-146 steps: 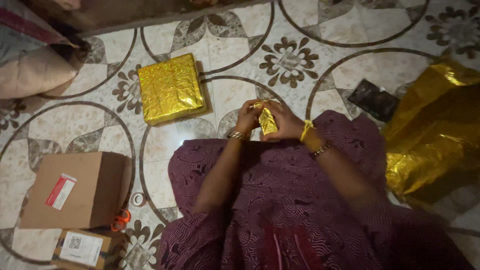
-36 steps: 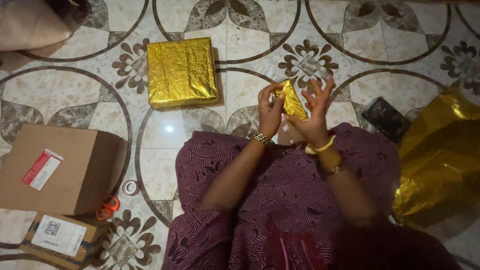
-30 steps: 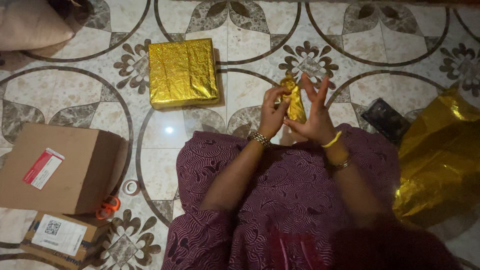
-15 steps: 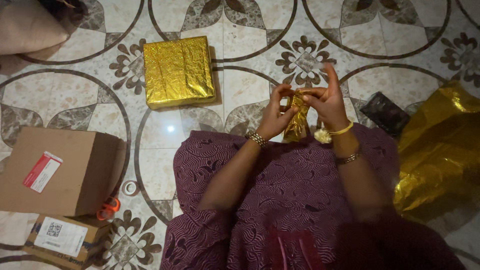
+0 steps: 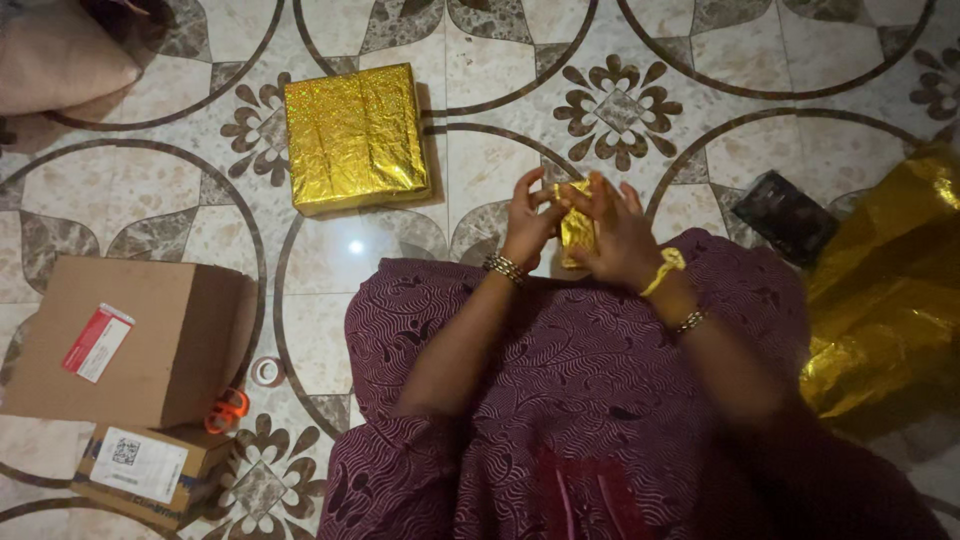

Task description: The person wraps a small box with gold wrapping paper, folds the edges, and secures them with tape. They then place the wrapped box aside and begin wrapping a larger cardboard box with the same gold paper.

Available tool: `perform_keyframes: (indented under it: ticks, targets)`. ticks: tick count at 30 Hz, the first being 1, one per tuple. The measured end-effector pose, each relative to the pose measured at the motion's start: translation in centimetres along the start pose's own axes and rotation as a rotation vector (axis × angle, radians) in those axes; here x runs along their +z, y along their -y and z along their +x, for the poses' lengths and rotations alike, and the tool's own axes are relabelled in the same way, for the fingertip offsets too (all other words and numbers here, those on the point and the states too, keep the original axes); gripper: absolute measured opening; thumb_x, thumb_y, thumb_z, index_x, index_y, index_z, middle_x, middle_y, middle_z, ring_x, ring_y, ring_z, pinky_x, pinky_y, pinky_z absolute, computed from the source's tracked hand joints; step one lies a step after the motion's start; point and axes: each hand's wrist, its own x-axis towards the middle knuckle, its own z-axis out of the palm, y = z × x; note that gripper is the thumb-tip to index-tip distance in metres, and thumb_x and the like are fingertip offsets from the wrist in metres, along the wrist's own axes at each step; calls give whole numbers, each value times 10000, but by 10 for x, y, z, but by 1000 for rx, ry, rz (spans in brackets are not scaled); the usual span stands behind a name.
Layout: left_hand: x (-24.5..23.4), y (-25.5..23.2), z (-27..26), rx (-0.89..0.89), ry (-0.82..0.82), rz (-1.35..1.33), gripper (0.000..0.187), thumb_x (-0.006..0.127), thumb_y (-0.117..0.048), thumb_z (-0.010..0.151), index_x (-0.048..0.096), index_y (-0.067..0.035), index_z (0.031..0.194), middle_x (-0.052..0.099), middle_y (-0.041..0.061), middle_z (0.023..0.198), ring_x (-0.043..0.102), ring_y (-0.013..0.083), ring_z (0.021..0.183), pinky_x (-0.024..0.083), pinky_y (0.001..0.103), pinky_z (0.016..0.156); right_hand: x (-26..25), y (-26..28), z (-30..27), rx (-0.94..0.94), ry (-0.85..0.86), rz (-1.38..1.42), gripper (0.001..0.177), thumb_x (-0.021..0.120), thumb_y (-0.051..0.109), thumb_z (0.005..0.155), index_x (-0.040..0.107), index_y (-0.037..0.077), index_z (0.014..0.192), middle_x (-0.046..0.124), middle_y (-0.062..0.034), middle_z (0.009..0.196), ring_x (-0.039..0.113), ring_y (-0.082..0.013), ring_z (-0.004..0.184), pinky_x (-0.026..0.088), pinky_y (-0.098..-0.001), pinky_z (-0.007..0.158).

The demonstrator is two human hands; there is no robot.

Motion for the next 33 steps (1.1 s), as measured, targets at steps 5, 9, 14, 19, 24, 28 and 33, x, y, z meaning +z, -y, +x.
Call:
perform_keyframes:
  ticks: [5, 9, 14, 19, 24, 28, 33]
  targets:
    - [-4, -3, -2, 49, 11, -77, 741, 708, -8, 865, 406, -174, 1520, 565, 121, 1239, 648, 196, 990, 609, 338, 703, 17, 3, -5, 33, 14, 199, 1269, 806, 274, 809, -211, 112, 1550, 510, -127, 1543, 551, -386, 1338, 407, -537, 1094]
    - [-14, -22, -6, 55, 274, -168, 688, 685, -70, 871, 496, -197, 1521, 580, 106, 1378, 662, 221, 1141, 635, 378, 887, 18, -11, -14, 109, -1, 466, 1251, 768, 68, 894, -281, 124, 1571, 566, -181, 1513, 582, -359, 1385, 507, -458, 1137]
    - [-25, -66, -11, -96, 517, -13, 529, 667, -308, 999, 547, -116, 1477, 635, 100, 1355, 663, 221, 1169, 633, 411, 904, 2, -15, -30, 170, -93, 995, 1232, 685, -27, 937, -354, 184, 1566, 577, -255, 1514, 597, -340, 1403, 474, -469, 1213]
    - [-25, -90, -25, -99, 544, 116, 583, 691, -355, 963, 537, -126, 1476, 651, 52, 1312, 662, 178, 1095, 618, 381, 828, -7, -5, -32, 201, -75, 1191, 1223, 651, -40, 958, -365, 247, 1575, 543, -267, 1557, 570, -343, 1433, 462, -451, 1217]
    - [-35, -101, -25, 30, 672, 152, 583, 818, -168, 891, 626, -67, 1432, 694, 103, 1279, 698, 182, 1004, 597, 347, 879, -20, 0, -27, 98, 5, 1048, 1262, 698, -16, 921, -389, 198, 1526, 587, -217, 1496, 592, -308, 1396, 507, -438, 1170]
    - [-33, -107, -25, -2, 660, 261, 576, 838, -55, 813, 639, -65, 1354, 703, 106, 1218, 741, 197, 970, 659, 358, 881, -24, 0, -24, -18, -13, 786, 1278, 718, -21, 904, -385, 172, 1520, 640, -179, 1431, 592, -310, 1386, 478, -446, 1195]
    - [-15, -93, -31, 456, 505, 619, 549, 858, -84, 797, 642, -66, 1302, 676, 106, 1271, 735, 229, 1077, 613, 356, 893, -6, -19, -24, 27, -184, 511, 1197, 727, -58, 850, -178, 166, 1602, 739, -86, 1209, 632, -290, 1307, 399, -507, 1197]
